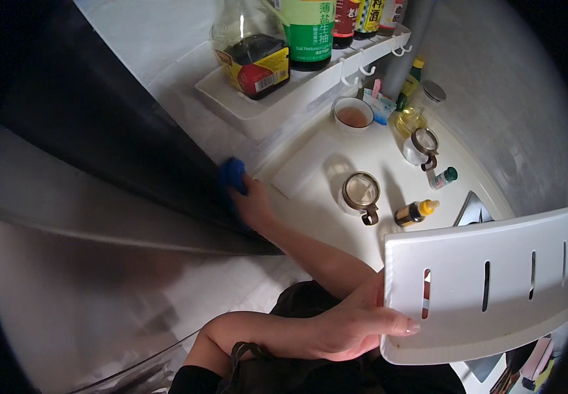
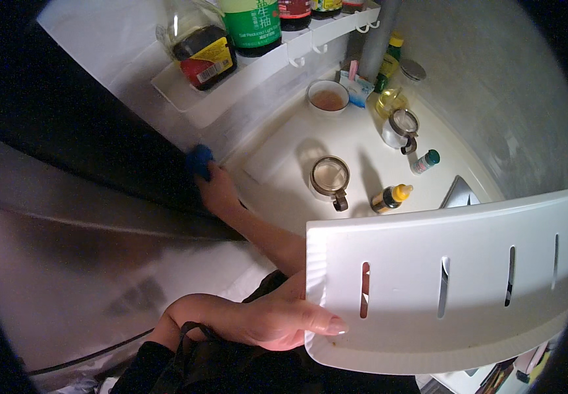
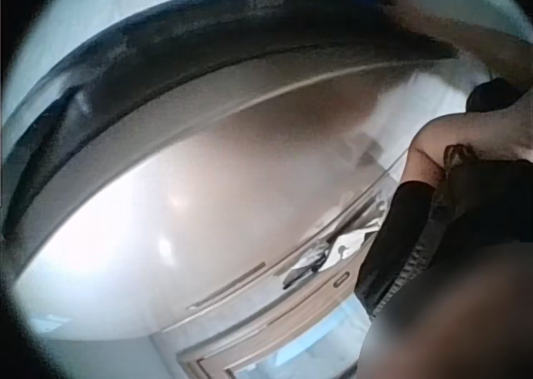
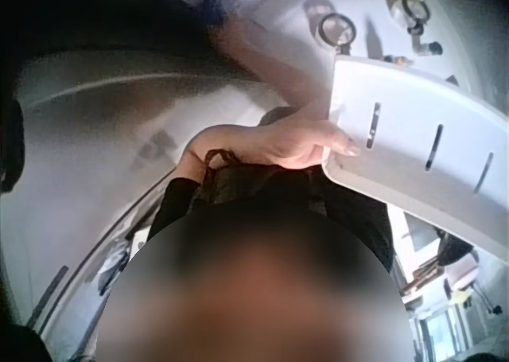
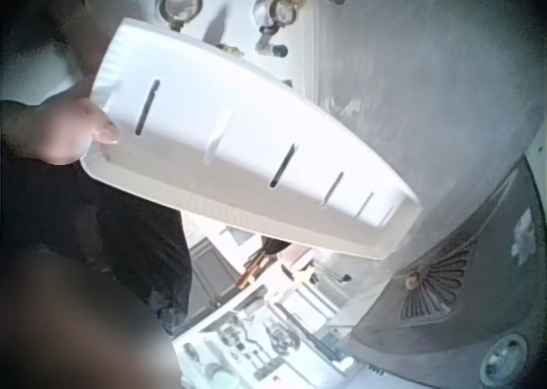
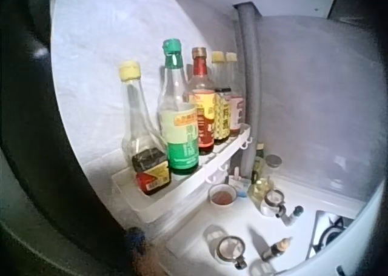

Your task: The person cleans a white plastic spice rack with a blue cloth, then places it on the countertop. They move several glass jars and bottles of condiments onto the rack and wipe the countertop surface.

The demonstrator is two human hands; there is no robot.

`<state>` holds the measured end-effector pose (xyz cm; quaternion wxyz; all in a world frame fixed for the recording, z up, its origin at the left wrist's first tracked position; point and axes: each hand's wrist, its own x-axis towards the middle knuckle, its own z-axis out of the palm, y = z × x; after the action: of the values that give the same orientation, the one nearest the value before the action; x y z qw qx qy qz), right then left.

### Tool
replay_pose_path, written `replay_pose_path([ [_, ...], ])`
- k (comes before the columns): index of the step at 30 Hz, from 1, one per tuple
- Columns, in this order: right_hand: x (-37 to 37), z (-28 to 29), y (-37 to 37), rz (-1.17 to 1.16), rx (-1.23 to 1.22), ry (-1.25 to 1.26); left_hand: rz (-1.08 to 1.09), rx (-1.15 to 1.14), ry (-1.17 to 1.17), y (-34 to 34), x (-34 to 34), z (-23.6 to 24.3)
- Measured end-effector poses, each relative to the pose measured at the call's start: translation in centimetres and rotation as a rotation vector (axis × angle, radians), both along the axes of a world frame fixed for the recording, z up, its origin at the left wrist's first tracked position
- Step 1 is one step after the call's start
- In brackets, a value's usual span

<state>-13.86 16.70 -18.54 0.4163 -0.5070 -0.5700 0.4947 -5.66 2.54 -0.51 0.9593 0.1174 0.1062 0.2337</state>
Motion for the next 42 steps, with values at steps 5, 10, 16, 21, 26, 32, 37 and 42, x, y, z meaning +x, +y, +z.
replay_pose_path([
  [5, 3.0, -1.6, 3.0, -0.224, -0.084, 0.448, 0.038, -0.008, -0.007, -0.2, -1.3, 0.3],
  [10, 6.0, 2.2, 10.3, -0.542, 0.242, 0.455, 0.022, -0.018, 0.027, -0.3, -2.2, 0.3],
  [16, -0.6, 2.2, 2.9, -0.416, 0.298, 0.026, 0.068, -0.03, -0.043, 0.0, -2.6, 0.0],
  [21, 4.3, 3.6, 5.6, -0.28, -0.012, 0.538, 0.043, -0.002, 0.027, 0.1, -2.3, 0.3],
  [26, 10.0, 4.1, 15.2, -0.532, 0.009, 0.814, 0.028, -0.016, 0.141, 0.4, -2.4, 0.3],
  [32, 9.3, 2.7, 14.1, -0.42, 0.06, 0.553, 0.023, -0.013, 0.123, 0.9, -1.5, 0.0],
  [37, 8.7, 5.2, 3.5, -0.018, -0.322, 0.893, -0.052, -0.042, 0.181, 0.8, -0.9, -1.0],
  [42, 11.2, 6.8, -6.6, -0.18, -0.337, 0.831, -0.115, -0.104, 0.233, -0.6, 0.0, -6.1],
])
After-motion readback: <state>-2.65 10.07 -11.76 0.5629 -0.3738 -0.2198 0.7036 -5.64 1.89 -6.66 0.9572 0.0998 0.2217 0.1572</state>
